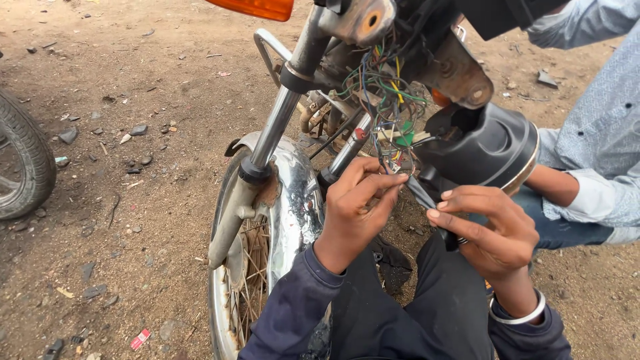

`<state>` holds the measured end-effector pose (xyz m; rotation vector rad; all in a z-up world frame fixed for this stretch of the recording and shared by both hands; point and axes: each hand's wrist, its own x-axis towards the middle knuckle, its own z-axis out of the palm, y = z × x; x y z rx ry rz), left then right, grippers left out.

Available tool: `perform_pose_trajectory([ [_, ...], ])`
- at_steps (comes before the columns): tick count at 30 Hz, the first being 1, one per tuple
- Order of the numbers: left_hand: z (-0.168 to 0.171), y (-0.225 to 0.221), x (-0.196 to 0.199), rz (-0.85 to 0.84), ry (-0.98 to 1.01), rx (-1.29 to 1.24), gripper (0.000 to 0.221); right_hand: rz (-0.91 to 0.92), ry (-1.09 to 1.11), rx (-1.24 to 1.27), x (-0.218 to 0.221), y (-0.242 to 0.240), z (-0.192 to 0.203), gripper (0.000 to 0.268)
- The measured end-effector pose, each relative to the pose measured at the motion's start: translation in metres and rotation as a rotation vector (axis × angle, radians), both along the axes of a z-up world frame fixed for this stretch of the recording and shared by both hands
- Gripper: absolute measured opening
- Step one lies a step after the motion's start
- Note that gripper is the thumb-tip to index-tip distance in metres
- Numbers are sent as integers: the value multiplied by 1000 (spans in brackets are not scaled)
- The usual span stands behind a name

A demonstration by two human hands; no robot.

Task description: The person is repairing the electrical wiring and front headlight assembly of a motorcycle.

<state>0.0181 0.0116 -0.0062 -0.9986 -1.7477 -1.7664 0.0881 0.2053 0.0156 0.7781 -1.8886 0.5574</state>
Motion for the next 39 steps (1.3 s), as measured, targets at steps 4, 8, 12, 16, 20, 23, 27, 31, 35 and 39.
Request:
perform_pose_trajectory([
  [4,3,-1,0,90,173,0,24,-15,12,45,-2,4,14,36],
  [8,6,-3,-1,221,256,-38,26,89,38,70,-18,-9,54,36],
  [12,10,-7,-6,300,321,-53,24,126,-44,77,-43,-9,66,45],
  [16,16,-13,-11,449,471,-121,26,154,-178,3,-68,-10,75,28],
  [20,14,-14,-20,517,494,-123,24,174,-194,32,-82,-20,97,30],
  [23,16,-16,-22,537,535,-93,32,181,-182,78,-90,-28,107,29],
  [27,20,-20,-22,627,620,-177,39,175,-302,43,-93,-38,116,40],
  [31,17,-22,-24,735,662,-237,39,108,-297,52,-99,-40,108,35],
  [35,19,-21,-21,749,646,-252,29,33,-223,58,-97,-42,99,35],
  [39,24,-16,-5,709,572,-271,24,-17,-68,88,-80,-45,96,31],
])
